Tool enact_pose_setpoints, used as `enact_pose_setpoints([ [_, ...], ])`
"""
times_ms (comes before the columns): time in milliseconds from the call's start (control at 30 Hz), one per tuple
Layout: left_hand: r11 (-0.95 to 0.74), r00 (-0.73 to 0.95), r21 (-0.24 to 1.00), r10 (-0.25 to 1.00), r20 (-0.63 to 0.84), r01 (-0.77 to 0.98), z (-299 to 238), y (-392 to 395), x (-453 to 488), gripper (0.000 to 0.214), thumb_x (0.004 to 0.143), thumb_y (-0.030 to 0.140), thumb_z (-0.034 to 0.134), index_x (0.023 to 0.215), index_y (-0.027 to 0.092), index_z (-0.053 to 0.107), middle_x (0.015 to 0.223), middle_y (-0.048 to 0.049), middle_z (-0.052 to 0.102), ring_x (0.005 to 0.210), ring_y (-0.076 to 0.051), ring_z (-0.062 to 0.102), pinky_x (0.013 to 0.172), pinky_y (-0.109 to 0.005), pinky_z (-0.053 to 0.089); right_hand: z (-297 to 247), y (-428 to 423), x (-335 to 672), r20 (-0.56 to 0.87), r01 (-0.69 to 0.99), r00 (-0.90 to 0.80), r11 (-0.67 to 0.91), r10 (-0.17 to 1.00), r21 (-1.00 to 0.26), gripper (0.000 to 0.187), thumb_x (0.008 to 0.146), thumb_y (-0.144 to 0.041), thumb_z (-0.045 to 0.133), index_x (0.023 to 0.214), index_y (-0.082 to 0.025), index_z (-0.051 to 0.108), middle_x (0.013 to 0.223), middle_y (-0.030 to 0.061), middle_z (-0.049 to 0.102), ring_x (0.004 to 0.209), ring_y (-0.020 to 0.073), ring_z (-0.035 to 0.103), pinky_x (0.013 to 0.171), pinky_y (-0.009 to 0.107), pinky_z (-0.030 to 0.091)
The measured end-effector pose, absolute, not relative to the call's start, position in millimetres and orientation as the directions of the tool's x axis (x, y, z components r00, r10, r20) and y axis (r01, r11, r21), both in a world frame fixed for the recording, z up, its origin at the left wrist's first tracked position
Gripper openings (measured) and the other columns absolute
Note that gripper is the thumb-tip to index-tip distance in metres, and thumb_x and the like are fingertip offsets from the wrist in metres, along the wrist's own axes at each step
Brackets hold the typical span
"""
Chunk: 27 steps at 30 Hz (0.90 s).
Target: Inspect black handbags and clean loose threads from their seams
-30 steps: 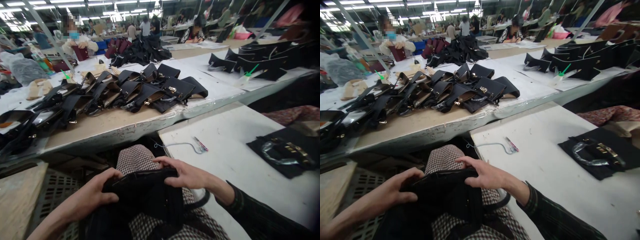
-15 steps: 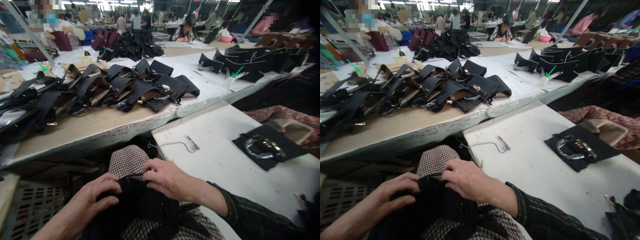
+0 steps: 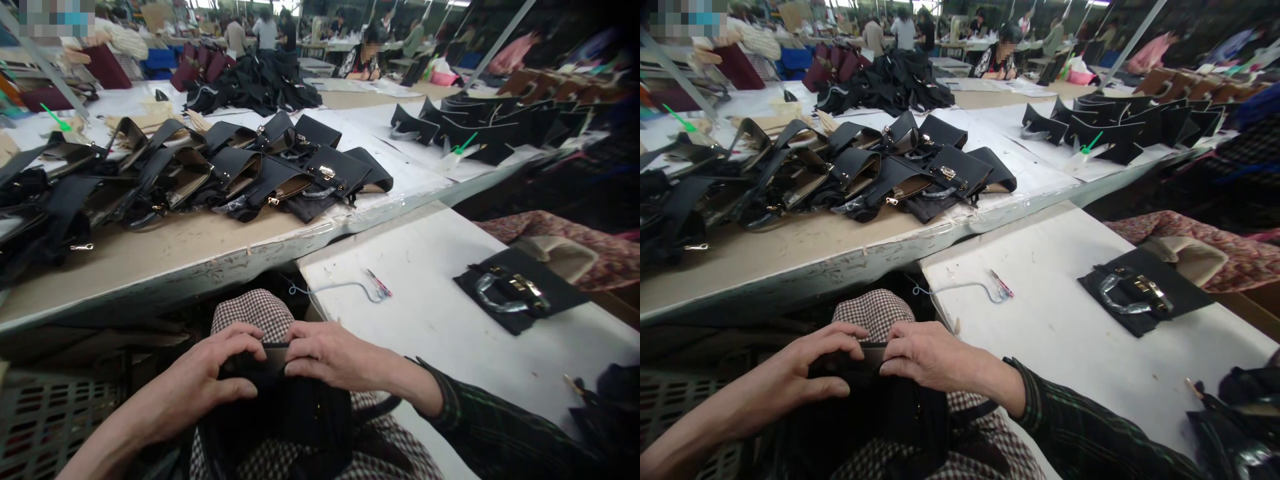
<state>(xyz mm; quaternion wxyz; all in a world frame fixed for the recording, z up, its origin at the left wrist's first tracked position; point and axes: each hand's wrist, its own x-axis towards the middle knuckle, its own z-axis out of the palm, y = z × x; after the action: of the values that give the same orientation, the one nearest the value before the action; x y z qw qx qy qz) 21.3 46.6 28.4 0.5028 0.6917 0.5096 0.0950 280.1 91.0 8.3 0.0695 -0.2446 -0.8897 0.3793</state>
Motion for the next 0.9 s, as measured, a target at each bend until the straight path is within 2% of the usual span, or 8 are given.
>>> enact_pose_setpoints([
  [200, -0.035, 0.547, 0.799, 0.747, -0.378, 0.6, 22.9, 58.6, 33.4, 0.009, 0.085, 0.032, 0.065, 0.088, 0.026, 0.07, 0.105, 0.0012, 0.067, 0.099, -0.02, 0.06, 0.093, -0.027, 0.041, 7.3, 94.0, 281.1, -0.079, 0.385, -0.885, 0.625, 0.459, -0.679, 0.027, 0.098, -0.037, 0.047, 0.106, -0.022, 0.069, 0.093, 0.0024, 0.064, 0.085, 0.0141, 0.06, 0.076, 0.025, 0.045],
  [300, -0.024, 0.509, 0.773, 0.765, -0.394, 0.634, 18.8, 58.0, 35.6, 0.018, 0.088, 0.035, 0.059, 0.079, 0.023, 0.068, 0.095, 0.0011, 0.068, 0.09, -0.018, 0.061, 0.084, -0.026, 0.043, 6.1, 94.2, 281.8, -0.061, 0.369, -0.879, 0.593, 0.473, -0.716, 0.025, 0.097, -0.035, 0.05, 0.105, -0.021, 0.069, 0.099, 0.0033, 0.064, 0.088, 0.0142, 0.061, 0.079, 0.026, 0.046],
  [433, 0.04, 0.466, 0.771, 0.776, -0.425, 0.636, 17.4, 53.4, 36.4, 0.027, 0.089, 0.039, 0.056, 0.074, 0.021, 0.069, 0.096, 0.0, 0.068, 0.088, -0.018, 0.061, 0.079, -0.025, 0.043, -1.4, 89.1, 286.3, 0.051, 0.301, -0.811, 0.491, 0.582, -0.818, 0.018, 0.093, -0.031, 0.058, 0.103, -0.019, 0.068, 0.112, 0.0059, 0.061, 0.101, 0.0152, 0.058, 0.089, 0.028, 0.046],
  [533, 0.096, 0.437, 0.766, 0.773, -0.46, 0.636, 16.8, 51.0, 38.0, 0.033, 0.091, 0.042, 0.052, 0.073, 0.02, 0.069, 0.091, 0.0002, 0.068, 0.08, -0.017, 0.06, 0.069, -0.024, 0.042, -7.4, 81.5, 289.6, 0.08, 0.285, -0.733, 0.413, 0.675, -0.865, 0.015, 0.091, -0.03, 0.061, 0.099, -0.019, 0.067, 0.105, 0.0048, 0.063, 0.097, 0.015, 0.059, 0.087, 0.028, 0.047],
  [633, 0.125, 0.369, 0.74, 0.804, -0.466, 0.661, 15.0, 50.5, 40.8, 0.033, 0.09, 0.043, 0.054, 0.07, 0.019, 0.066, 0.083, 0.0012, 0.067, 0.075, -0.016, 0.058, 0.065, -0.024, 0.04, -7.8, 74.7, 291.1, -0.004, 0.352, -0.639, 0.288, 0.769, -0.891, 0.014, 0.088, -0.031, 0.064, 0.095, -0.019, 0.066, 0.092, 0.0016, 0.066, 0.087, 0.0145, 0.061, 0.08, 0.027, 0.047],
  [733, 0.164, 0.304, 0.732, 0.833, -0.461, 0.661, 12.1, 50.9, 43.2, 0.034, 0.087, 0.042, 0.058, 0.063, 0.019, 0.061, 0.079, 0.0021, 0.066, 0.075, -0.017, 0.059, 0.066, -0.024, 0.039, -4.5, 71.9, 292.1, -0.159, 0.406, -0.545, 0.093, 0.823, -0.909, 0.018, 0.085, -0.033, 0.067, 0.097, -0.02, 0.063, 0.084, -0.001, 0.069, 0.078, 0.0142, 0.062, 0.073, 0.026, 0.047],
  [833, 0.199, 0.274, 0.726, 0.835, -0.477, 0.658, 9.0, 51.2, 44.2, 0.035, 0.084, 0.041, 0.061, 0.058, 0.018, 0.057, 0.079, 0.0017, 0.068, 0.074, -0.017, 0.06, 0.066, -0.026, 0.039, -2.7, 73.7, 294.7, -0.271, 0.378, -0.513, -0.069, 0.815, -0.923, 0.032, 0.082, -0.034, 0.07, 0.11, -0.021, 0.063, 0.091, 0.0004, 0.071, 0.084, 0.0161, 0.064, 0.076, 0.027, 0.048],
  [900, 0.199, 0.274, 0.728, 0.836, -0.475, 0.656, 6.9, 51.4, 44.2, 0.034, 0.084, 0.041, 0.061, 0.059, 0.019, 0.058, 0.082, 0.0011, 0.07, 0.076, -0.018, 0.061, 0.068, -0.026, 0.04, -3.5, 76.3, 297.4, -0.318, 0.353, -0.547, -0.132, 0.774, -0.926, 0.032, 0.082, -0.036, 0.068, 0.111, -0.021, 0.067, 0.095, 0.0016, 0.071, 0.088, 0.0172, 0.064, 0.078, 0.027, 0.048],
])
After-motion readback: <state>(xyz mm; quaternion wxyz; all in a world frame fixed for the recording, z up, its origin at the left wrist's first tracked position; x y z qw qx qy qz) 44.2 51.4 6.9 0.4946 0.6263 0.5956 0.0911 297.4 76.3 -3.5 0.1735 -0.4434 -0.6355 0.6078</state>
